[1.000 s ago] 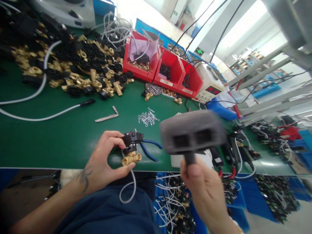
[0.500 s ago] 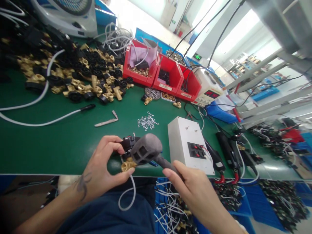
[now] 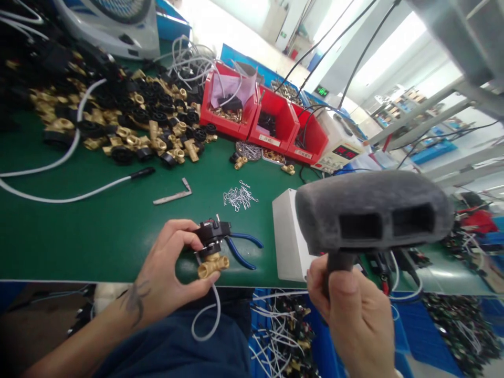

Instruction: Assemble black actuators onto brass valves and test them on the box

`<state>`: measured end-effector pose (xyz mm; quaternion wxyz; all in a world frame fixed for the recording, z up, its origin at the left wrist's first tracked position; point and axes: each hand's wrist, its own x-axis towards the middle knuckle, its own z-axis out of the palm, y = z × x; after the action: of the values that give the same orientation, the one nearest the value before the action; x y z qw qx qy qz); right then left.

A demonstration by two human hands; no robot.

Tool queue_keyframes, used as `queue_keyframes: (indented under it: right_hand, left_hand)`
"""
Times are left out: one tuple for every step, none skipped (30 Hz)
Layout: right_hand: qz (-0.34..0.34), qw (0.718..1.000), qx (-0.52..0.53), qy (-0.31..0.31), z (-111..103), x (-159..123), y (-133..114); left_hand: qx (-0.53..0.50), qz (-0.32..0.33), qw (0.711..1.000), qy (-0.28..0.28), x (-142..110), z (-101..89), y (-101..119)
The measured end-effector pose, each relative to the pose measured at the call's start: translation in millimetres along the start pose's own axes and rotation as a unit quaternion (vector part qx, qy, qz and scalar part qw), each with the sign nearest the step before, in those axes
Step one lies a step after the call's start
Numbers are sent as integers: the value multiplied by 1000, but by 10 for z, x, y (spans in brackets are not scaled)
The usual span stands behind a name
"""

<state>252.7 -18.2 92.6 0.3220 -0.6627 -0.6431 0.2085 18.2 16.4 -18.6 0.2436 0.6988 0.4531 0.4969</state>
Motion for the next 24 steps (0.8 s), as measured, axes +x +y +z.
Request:
queue_keyframes:
  right_hand:
    - [-7,1000,-7,-29,19,-3,5]
    - [-13,996,-34,-85,38,-1,10]
    - [-18,986,-71,-147,50,3,15]
    - [-24,977,-103,-185,49,7,18]
    - [-26,974,-119,-193,36,8,20]
    - [-26,979,-117,-164,15,4,20]
    - [-25,988,-99,-116,-6,-2,19]
    - [-21,995,-72,-61,-19,-10,18]
    - [-13,998,-50,-19,-17,-17,16]
    - [-6,999,-41,-12,0,-19,14]
    - [-3,998,-48,-37,28,-15,11]
    - [-7,994,-66,-85,60,-7,7]
    - [-14,985,-94,-142,86,3,1]
    - [-25,975,-121,-182,96,12,-5]
    - [-36,971,-136,-194,89,17,-12]
    - [-44,974,-137,-173,65,16,-15]
    - [-47,984,-122,-121,33,9,-16]
    - [-45,992,-98,-61,2,-2,-11]
    - [-40,997,-72,-9,-19,-12,-3]
    - [-36,998,-57,7,-25,-18,7]
    - [-36,997,-60,-11,-15,-18,17]
    - [-42,994,-78,-58,6,-12,24]
    - [-49,986,-108,-118,30,0,26]
    - [-58,974,-139,-170,48,15,22]
  left_hand:
    - [1,3,1000,1,2,-1,0]
    - [3,4,1000,2,4,-4,-1]
    - [5,4,1000,2,6,-8,-1]
    - [8,1,1000,0,8,-11,-2]
    - [9,-3,1000,-2,9,-13,-4]
    - [7,-6,1000,-1,9,-12,-6]
    - [4,-8,1000,-2,8,-9,-8]
    - [0,-8,1000,0,7,-4,-12]
    - [-4,-7,1000,3,5,1,-15]
    - [-7,-6,1000,3,5,6,-18]
    - [-7,-4,1000,4,5,9,-21]
    - [-5,-2,1000,1,5,10,-23]
    - [-3,-2,1000,-1,4,10,-26]
    - [-2,-1,1000,-1,3,10,-28]
    - [-3,-3,1000,-1,1,10,-31]
    - [-5,-6,1000,0,-1,11,-35]
    - [-8,-9,1000,2,-4,13,-40]
    - [-11,-12,1000,3,-6,16,-44]
    - [-13,-14,1000,5,-6,17,-48]
    - [-12,-14,1000,4,-3,17,-51]
    - [-9,-13,1000,3,2,14,-52]
    - [-5,-9,1000,2,9,9,-50]
    - [1,-6,1000,1,16,2,-47]
    - [6,-5,1000,-1,25,-5,-43]
